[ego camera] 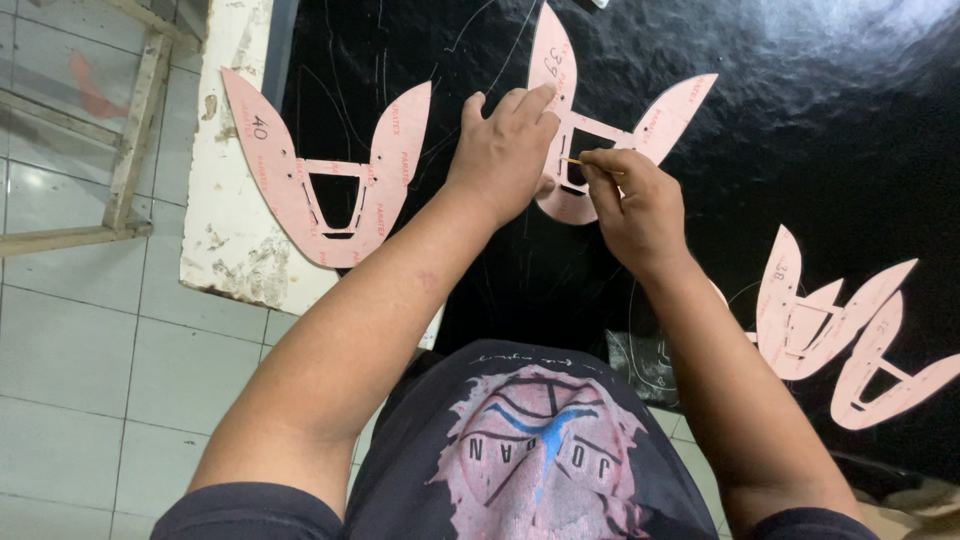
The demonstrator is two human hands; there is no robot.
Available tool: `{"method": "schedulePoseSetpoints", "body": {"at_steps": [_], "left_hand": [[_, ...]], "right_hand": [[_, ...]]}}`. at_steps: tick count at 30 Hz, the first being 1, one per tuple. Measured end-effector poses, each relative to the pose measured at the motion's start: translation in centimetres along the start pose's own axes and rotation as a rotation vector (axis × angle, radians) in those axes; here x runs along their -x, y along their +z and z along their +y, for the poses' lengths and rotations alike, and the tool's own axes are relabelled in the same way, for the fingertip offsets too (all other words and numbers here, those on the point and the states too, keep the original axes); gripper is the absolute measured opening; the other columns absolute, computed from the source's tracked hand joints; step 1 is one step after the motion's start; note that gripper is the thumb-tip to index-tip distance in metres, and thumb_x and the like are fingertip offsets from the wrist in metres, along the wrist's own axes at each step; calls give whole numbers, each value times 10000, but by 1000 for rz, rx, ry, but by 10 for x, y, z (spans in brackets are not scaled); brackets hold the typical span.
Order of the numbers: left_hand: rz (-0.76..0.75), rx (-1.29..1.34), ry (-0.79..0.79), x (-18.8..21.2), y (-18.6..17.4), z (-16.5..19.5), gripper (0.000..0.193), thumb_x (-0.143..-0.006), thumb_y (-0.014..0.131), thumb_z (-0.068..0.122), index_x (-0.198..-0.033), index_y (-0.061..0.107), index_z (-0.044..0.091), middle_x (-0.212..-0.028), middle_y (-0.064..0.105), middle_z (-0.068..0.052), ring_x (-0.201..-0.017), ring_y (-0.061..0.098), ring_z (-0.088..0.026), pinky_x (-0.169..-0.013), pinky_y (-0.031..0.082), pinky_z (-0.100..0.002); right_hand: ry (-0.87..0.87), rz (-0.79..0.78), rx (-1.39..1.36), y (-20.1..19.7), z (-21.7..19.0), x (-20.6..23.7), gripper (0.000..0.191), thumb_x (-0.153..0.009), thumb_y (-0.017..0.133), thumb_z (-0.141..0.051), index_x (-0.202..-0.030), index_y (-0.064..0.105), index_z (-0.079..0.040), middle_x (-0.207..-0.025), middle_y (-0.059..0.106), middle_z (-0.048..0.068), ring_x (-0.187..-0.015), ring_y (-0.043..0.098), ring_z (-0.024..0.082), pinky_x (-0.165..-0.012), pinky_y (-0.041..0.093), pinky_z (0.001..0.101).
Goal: The person places pink paper shoe pattern templates on a black sheet and traces around each template edge with a pencil, holding the template steady with the other hand. They reposition templates across the sheet, briefly consult a notebook, and continue tracing more templates.
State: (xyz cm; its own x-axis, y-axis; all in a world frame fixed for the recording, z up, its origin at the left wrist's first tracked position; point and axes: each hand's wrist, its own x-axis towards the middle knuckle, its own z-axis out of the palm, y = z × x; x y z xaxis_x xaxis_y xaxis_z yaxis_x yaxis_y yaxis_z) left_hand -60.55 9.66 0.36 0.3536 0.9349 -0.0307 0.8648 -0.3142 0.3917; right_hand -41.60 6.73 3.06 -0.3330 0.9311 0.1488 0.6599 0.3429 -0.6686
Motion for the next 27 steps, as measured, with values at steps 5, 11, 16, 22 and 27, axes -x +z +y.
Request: {"method": "schedulePoseSetpoints", "body": {"at_steps": [5,11,16,22,27], "left_hand": [[-6,3,-6,0,-2,1,612,-701,889,368,-1186,631,97,-1490,466,-71,-1371,430,-248,-1104,313,-654],[-15,10,-13,0,-1,2,611,-694,890,368,-1183,632,109,-1488,462,-75,-1375,424,-250,-1107,304,-657],[13,5,2,0,0,1,590,-714,889,365,-1174,634,98,-1495,463,-79,-1375,430,-252,-1107,309,-659],[-6,19,-12,-1,-2,1,590,-700,891,364,-1167,638,107,-1490,465,-69,-1375,431,-244,-1113,308,-657],[-4,29,-21,0,-4,2,595,-694,892,351,-1174,639,107,-1488,466,-61,-1369,432,-240,-1107,306,-660]], "right_hand": [[-50,15,30,1,-3,-6,66,-1009,708,-42,-1069,702,-15,-993,742,126,-877,748,258,-762,582,333],[-208,35,163,3,-14,-4,71,-997,717,-18,-1064,697,-34,-996,734,104,-890,731,272,-763,578,358],[-254,-65,290,1,-18,-2,67,-937,724,-49,-999,700,-51,-939,725,96,-847,721,289,-738,567,388],[-95,-30,116,2,-3,-19,39,-1012,704,-55,-1044,698,-34,-961,721,108,-832,731,257,-724,579,348],[-104,79,86,10,-1,-17,35,-1027,698,-34,-1044,669,-24,-972,717,110,-854,732,242,-753,579,334]]}}
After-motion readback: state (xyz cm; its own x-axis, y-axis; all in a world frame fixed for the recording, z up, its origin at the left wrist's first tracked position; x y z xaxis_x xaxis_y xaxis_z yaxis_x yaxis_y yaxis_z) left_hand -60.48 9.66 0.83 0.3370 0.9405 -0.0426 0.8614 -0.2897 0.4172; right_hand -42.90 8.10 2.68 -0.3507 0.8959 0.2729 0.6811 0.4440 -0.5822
